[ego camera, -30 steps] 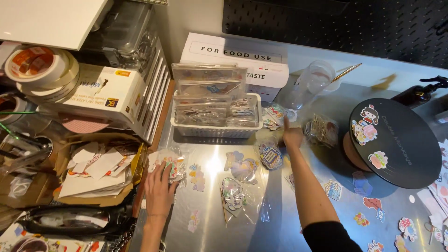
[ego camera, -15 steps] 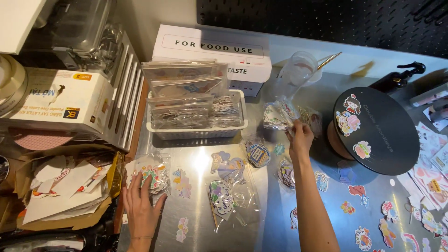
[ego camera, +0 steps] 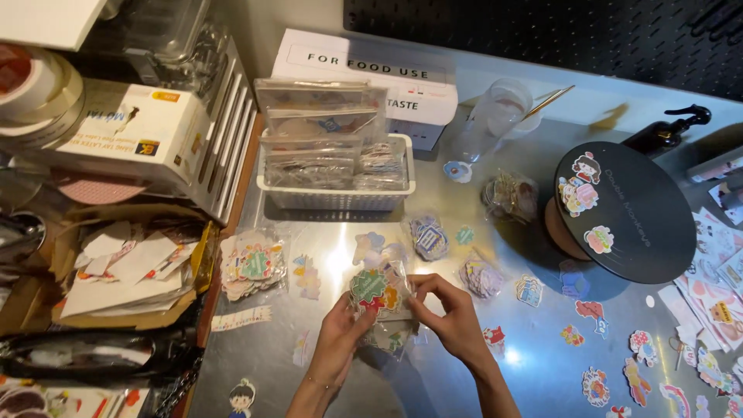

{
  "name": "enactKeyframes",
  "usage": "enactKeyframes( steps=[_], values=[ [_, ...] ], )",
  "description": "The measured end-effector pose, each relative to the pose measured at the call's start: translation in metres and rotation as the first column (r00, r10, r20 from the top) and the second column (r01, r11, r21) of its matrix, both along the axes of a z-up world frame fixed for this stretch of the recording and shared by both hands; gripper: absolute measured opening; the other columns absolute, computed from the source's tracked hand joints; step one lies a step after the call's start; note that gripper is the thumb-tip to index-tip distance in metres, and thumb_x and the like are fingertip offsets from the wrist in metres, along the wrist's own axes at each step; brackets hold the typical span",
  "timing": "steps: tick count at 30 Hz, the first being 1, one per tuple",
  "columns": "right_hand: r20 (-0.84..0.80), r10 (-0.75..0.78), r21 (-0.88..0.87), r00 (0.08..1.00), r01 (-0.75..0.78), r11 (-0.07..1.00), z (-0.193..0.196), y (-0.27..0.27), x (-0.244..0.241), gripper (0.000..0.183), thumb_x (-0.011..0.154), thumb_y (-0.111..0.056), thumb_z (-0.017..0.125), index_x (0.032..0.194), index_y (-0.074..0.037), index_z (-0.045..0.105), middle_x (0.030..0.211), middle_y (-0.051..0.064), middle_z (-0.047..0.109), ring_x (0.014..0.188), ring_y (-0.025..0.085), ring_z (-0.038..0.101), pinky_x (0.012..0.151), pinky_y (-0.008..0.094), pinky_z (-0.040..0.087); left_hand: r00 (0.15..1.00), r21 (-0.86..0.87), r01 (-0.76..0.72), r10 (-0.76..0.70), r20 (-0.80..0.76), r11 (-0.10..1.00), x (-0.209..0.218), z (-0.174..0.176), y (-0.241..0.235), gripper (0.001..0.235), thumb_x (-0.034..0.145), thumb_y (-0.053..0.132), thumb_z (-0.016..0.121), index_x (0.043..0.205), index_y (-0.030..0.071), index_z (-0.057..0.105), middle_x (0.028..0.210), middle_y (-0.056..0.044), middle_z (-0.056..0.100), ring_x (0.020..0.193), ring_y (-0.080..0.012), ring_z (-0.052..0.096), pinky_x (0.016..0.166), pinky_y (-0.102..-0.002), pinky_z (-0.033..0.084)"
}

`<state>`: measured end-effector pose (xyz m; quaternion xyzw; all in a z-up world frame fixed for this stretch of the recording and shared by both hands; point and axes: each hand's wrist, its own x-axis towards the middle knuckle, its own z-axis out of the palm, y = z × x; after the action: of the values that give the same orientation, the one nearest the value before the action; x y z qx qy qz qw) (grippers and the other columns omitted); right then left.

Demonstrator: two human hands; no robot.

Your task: The person gathers loose stickers from a metal countertop and places them into small clear plastic bags. They then tie the bags with thin string and set the finished bundles aside. The person also discards a sticker backing sheet into a trash bin and continues sorting and bagging additional stickers.

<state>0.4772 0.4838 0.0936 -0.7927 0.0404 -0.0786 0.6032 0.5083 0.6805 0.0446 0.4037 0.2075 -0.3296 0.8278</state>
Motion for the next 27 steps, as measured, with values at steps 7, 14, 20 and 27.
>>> enactKeyframes(
  steps=[7, 14, 20, 27],
  values=[
    [-0.152, -0.137, 0.314, 0.979, 0.18, 0.932, 0.0, 0.044, -0.007, 0.045, 0.082, -0.005, 0.079, 0.124, -0.006, 0.064, 0.101, 0.01, 0.072, 0.093, 0.017, 0.064, 0.09, 0.029, 0.053, 0.944, 0.096, -0.13, 0.093, 0.316, 0.987, -0.022, 0.005, 0.032, 0.05, 0.081, 0.0, 0.077, 0.128, 0.0, 0.063, 0.117, -0.018, 0.076, 0.103, -0.0232, 0.072, 0.093, -0.035, 0.059],
    [-0.401, -0.198, 0.217, 0.894, 0.303, 0.928, 0.004, 0.062, -0.01, 0.077, 0.083, -0.039, 0.066, 0.154, -0.023, 0.038, 0.155, 0.009, 0.051, 0.138, 0.025, 0.053, 0.11, 0.041, 0.046, 0.918, 0.024, -0.153, 0.133, 0.373, 0.988, -0.041, 0.004, 0.049, 0.069, 0.075, -0.005, 0.081, 0.137, 0.007, 0.054, 0.124, -0.022, 0.066, 0.104, -0.0276, 0.068, 0.09, -0.037, 0.06],
    [-0.538, 0.056, 0.293, 0.841, 0.125, 0.948, -0.021, 0.081, -0.029, 0.07, 0.079, -0.019, 0.08, 0.144, -0.015, 0.053, 0.111, 0.013, 0.075, 0.102, 0.02, 0.07, 0.089, 0.034, 0.056, 0.92, 0.279, -0.23, 0.115, 0.374, 0.932, -0.057, 0.0, 0.046, 0.075, 0.078, 0.006, 0.082, 0.144, 0.015, 0.048, 0.125, -0.016, 0.065, 0.107, -0.0247, 0.072, 0.093, -0.031, 0.058],
    [-0.497, 0.06, 0.365, 0.866, 0.146, 0.92, -0.06, 0.12, 0.059, 0.071, 0.07, -0.026, 0.084, 0.134, -0.018, 0.054, 0.126, 0.023, 0.069, 0.113, 0.025, 0.069, 0.082, 0.037, 0.063, 0.876, 0.519, -0.279, -0.008, 0.483, 0.808, 0.007, 0.006, 0.1, 0.061, 0.09, 0.026, 0.063, 0.146, 0.013, 0.043, 0.148, -0.008, 0.058, 0.127, -0.0263, 0.064, 0.097, -0.034, 0.059]
  ],
)
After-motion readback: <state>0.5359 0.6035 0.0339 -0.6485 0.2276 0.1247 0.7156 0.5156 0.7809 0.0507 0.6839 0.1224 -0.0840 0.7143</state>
